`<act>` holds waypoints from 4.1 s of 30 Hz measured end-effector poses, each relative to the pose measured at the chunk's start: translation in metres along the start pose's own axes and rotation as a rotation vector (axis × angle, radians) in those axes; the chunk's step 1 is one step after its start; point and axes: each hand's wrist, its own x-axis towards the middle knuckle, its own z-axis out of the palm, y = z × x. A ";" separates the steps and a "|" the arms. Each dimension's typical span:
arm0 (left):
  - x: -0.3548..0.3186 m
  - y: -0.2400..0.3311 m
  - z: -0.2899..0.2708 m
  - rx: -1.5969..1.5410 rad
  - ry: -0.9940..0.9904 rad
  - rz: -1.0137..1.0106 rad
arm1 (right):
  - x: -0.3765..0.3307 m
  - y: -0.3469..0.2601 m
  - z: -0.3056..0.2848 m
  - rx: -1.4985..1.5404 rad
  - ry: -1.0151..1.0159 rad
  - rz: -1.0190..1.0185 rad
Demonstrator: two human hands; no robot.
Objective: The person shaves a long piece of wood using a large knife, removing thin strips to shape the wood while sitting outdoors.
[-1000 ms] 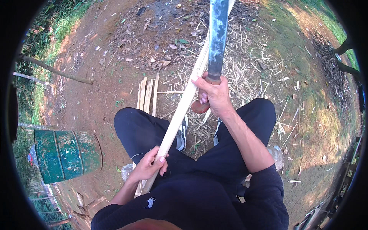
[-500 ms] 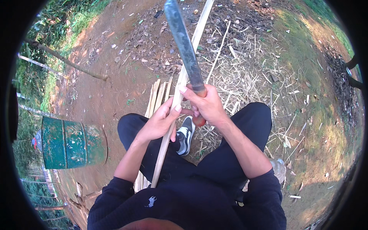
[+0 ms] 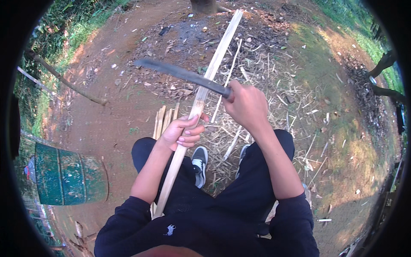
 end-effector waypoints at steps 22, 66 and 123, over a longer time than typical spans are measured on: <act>0.002 -0.056 -0.036 0.189 0.242 -0.029 | -0.002 0.074 0.092 -0.397 -0.090 -0.239; -0.023 -0.064 -0.043 0.155 0.208 -0.055 | 0.012 0.129 0.086 -0.490 -0.116 0.040; -0.019 -0.066 -0.034 0.248 0.177 0.123 | -0.011 0.131 0.040 1.111 -0.017 0.944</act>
